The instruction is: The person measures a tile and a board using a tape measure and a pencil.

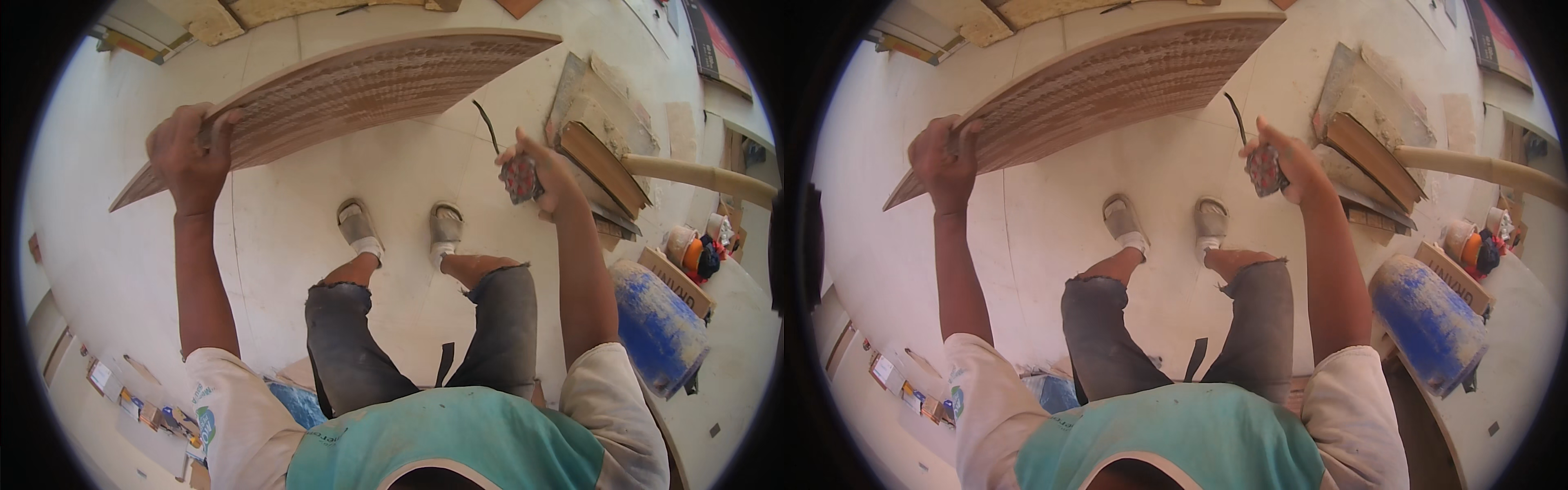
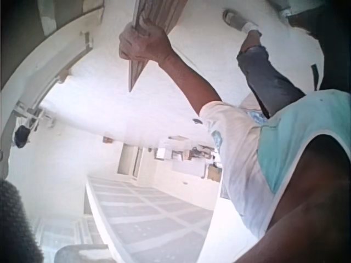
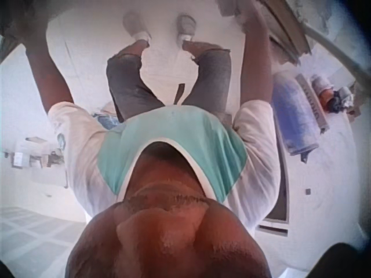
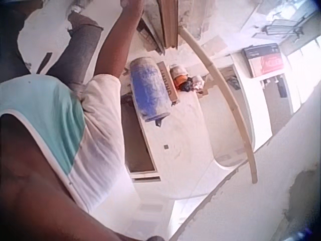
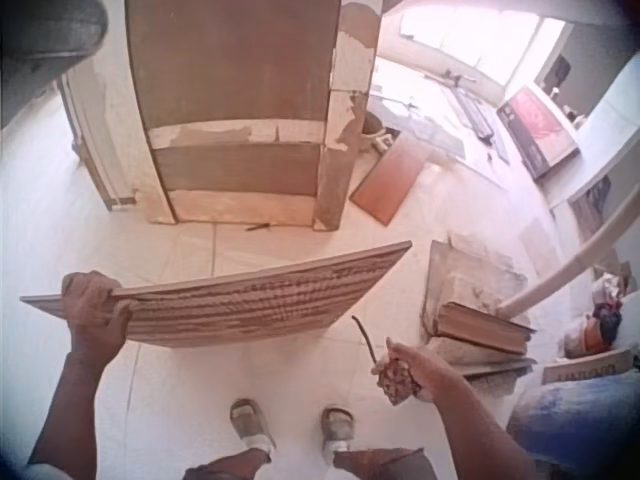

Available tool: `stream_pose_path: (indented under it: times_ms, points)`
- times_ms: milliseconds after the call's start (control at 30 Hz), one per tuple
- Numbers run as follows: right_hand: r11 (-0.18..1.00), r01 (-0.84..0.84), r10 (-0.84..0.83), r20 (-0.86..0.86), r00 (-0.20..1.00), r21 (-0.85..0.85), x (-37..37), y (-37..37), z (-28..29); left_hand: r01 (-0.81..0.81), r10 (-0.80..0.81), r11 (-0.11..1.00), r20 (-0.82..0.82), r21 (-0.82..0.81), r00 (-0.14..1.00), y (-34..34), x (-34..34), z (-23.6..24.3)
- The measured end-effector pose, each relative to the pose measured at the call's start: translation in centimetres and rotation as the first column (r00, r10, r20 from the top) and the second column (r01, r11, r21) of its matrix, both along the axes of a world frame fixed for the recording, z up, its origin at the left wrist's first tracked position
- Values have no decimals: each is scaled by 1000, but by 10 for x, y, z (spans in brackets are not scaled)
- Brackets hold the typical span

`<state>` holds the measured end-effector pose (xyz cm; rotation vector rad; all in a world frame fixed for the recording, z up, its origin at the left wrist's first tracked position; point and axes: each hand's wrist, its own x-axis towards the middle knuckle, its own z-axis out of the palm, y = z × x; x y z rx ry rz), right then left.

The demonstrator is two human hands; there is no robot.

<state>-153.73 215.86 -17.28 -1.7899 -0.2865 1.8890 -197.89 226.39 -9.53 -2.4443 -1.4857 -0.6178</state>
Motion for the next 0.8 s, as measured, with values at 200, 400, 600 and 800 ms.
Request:
stream_pose_path:
  times_ms: [200,400,600,800]
  points:
    - [956,-284,290,100,952,-69,11,-20,-114,154,-154,941,-24,302,988,22,-3,-30]
    - [654,-738,742,337,580,-168,25,-19,-217,118,-153,919,66,377,986,49,-15,-39]
    - [461,-854,819,487,304,-242,20,3,-203,31,-89,851,86,524,992,54,7,-38]
    - [505,-835,731,622,280,-219,20,20,-203,37,-84,740,37,672,996,62,9,-43]
